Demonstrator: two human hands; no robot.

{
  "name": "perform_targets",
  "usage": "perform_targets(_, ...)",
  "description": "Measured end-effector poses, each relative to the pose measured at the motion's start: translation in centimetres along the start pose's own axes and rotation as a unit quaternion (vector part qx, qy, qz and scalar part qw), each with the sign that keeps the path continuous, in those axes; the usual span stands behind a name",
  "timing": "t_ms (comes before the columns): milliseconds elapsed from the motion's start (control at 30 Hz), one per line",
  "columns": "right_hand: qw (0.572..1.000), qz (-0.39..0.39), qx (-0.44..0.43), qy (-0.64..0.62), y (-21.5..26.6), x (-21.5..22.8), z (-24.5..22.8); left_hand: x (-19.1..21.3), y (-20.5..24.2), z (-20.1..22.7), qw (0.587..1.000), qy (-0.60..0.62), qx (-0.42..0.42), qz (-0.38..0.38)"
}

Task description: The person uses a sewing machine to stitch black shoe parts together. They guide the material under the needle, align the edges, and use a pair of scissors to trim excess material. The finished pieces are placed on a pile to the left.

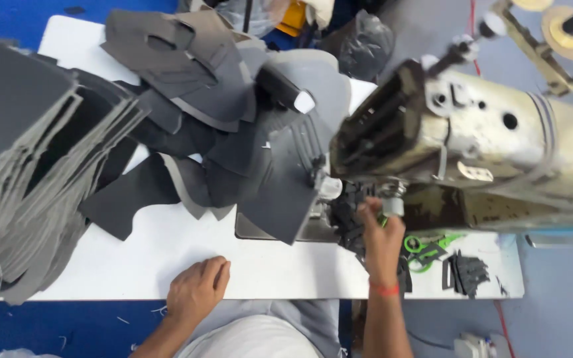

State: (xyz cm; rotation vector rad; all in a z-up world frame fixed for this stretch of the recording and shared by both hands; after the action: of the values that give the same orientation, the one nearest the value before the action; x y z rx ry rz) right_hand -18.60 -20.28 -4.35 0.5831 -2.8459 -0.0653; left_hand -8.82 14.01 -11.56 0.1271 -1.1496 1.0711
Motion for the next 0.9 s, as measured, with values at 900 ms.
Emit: perform_targets(900, 0.950, -0.196, -0.192, -0.146, 11.0, -0.2, 0.3, 2.9, -7.1, 10.6, 0.949, 0.284, -0.117, -0.072)
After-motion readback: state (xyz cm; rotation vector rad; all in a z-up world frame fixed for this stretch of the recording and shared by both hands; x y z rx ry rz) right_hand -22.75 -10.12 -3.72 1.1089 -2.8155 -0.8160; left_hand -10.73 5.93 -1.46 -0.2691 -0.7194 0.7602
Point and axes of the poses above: each hand's wrist, its own y-axis away from the middle knuckle, its own x-axis out of the back of the hand, z = x × y, the point moved 1 cm from there along -y, towards the middle knuckle, and after that the axes turned 6 degrees about z, right-handed, at the moved point
